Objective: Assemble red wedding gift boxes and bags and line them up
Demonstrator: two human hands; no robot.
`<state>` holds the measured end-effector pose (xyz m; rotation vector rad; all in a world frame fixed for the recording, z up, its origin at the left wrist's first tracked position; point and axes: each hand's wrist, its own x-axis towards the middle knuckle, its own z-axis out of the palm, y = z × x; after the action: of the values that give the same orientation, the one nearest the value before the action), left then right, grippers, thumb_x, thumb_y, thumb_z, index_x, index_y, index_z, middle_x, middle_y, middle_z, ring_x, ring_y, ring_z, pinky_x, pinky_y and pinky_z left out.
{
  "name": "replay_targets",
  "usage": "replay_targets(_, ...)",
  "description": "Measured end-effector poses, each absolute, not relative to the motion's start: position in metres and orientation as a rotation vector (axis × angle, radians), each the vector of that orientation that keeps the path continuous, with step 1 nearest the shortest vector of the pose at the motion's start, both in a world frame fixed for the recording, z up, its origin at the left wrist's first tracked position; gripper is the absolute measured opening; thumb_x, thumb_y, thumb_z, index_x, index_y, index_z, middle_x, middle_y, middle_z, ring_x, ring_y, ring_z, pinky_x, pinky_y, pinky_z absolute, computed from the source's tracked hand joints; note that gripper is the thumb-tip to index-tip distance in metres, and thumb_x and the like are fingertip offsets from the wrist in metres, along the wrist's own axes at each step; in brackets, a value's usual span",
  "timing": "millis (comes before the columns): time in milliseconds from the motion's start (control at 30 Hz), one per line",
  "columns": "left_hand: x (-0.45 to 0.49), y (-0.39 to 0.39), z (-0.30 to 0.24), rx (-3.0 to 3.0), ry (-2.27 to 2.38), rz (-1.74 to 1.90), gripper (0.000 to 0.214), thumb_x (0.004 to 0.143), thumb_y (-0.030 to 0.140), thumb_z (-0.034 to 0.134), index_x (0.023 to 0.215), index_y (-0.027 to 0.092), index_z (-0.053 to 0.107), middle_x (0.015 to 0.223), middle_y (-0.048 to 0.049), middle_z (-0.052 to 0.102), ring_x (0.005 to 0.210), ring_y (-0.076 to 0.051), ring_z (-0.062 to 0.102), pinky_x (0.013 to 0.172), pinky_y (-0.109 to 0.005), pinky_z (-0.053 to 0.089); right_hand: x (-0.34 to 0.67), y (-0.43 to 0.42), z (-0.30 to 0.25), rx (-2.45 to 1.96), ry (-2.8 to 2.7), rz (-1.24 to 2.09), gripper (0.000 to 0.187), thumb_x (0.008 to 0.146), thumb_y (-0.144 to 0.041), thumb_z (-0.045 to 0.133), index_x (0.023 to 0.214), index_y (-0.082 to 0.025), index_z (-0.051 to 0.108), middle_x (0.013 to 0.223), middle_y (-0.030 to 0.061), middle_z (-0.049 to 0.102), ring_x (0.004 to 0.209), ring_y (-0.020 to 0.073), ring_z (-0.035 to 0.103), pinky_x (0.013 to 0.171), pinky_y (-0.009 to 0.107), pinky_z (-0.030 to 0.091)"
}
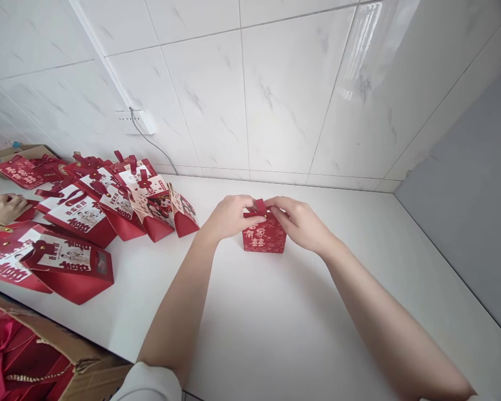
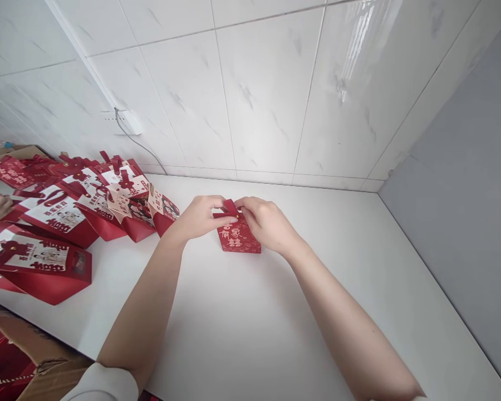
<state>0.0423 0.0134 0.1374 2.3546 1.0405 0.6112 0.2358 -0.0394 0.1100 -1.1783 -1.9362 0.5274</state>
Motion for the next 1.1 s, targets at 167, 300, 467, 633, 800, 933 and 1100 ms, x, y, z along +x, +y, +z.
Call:
replay_targets(167, 0.043, 0.019, 0.130, 2.304, 1.080, 0.633, 0.022, 0.079, 0.038, 0.063, 0.082, 0.020, 0.074, 0.085, -0.0022, 0.073, 0.082, -0.019, 0.065, 0.074, -0.028, 0.048, 0.223, -0.035, 0.101, -1.239, -1.824, 0.441, 0.018, 0.095, -0.031, 0.044, 0.094, -0.023, 0.061, 0.092, 0.0050, 0.067, 0.080, 0.0203, 0.061, 0.070, 0.031, 0.044)
replay_targets(300, 0.043, 0.023, 0.125, 2.276, 1.066, 0.635, 0.023, 0.078, 0.040, 0.065, 0.082, 0.020, 0.076, 0.083, -0.0023, 0.073, 0.079, -0.019, 0.064, 0.073, -0.028, 0.048, 0.221, -0.032, 0.095, -1.228, -1.742, 0.493, 0.017, 0.095, -0.032, 0.044, 0.089, -0.024, 0.057, 0.084, 0.0019, 0.066, 0.072, 0.0176, 0.056, 0.066, 0.029, 0.041)
replay_targets(467, 0.044, 0.024, 0.124, 2.241, 1.069, 0.629, 0.026, 0.077, 0.043, 0.066, 0.081, 0.020, 0.075, 0.080, -0.0029, 0.073, 0.077, -0.018, 0.063, 0.071, -0.028, 0.049, 0.220, -0.032, 0.095, -1.262, -1.687, 0.538, 0.018, 0.094, -0.036, 0.044, 0.086, -0.024, 0.055, 0.078, 0.0007, 0.062, 0.066, 0.0164, 0.052, 0.063, 0.028, 0.039)
replay_targets(633, 0.034, 0.027, 0.132, 2.154, 1.062, 0.528, 0.025, 0.074, 0.039, 0.066, 0.088, 0.020, 0.075, 0.090, -0.0036, 0.074, 0.084, -0.020, 0.065, 0.075, -0.029, 0.050, 0.233, -0.035, 0.105, -1.288, -1.746, 0.664, 0.021, 0.093, -0.039, 0.044, 0.088, -0.024, 0.058, 0.081, 0.0001, 0.065, 0.068, 0.0160, 0.055, 0.064, 0.028, 0.041)
replay_targets(800, 0.018, 0.032, 0.137, 2.107, 1.083, 0.409, 0.025, 0.072, 0.037, 0.066, 0.088, 0.020, 0.075, 0.087, -0.0038, 0.073, 0.084, -0.021, 0.065, 0.074, -0.030, 0.050, 0.261, -0.034, 0.112, -1.360, -1.951, 0.829, 0.020, 0.089, -0.037, 0.053, 0.093, -0.026, 0.069, 0.098, 0.0013, 0.071, 0.090, 0.0207, 0.062, 0.077, 0.033, 0.046)
replay_targets(933, 0.014, 0.034, 0.135, 2.125, 1.120, 0.392, 0.025, 0.071, 0.041, 0.066, 0.076, 0.018, 0.073, 0.070, -0.0015, 0.067, 0.070, -0.018, 0.059, 0.060, -0.027, 0.044, 0.276, -0.028, 0.107, -1.362, -1.968, 0.974, 0.018, 0.085, -0.037, 0.057, 0.091, -0.025, 0.070, 0.101, 0.0016, 0.071, 0.097, 0.0230, 0.063, 0.080, 0.035, 0.048)
replay_targets(1100, 0.013, 0.044, 0.126, 2.135, 1.087, 0.398, 0.034, 0.074, 0.046, 0.065, 0.059, 0.015, 0.059, 0.058, 0.0024, 0.052, 0.057, -0.011, 0.047, 0.053, -0.025, 0.033, 0.284, -0.016, 0.093, -1.213, -1.880, 1.156, 0.027, 0.084, -0.042, 0.061, 0.095, -0.020, 0.071, 0.101, 0.0042, 0.072, 0.096, 0.0237, 0.065, 0.084, 0.036, 0.048)
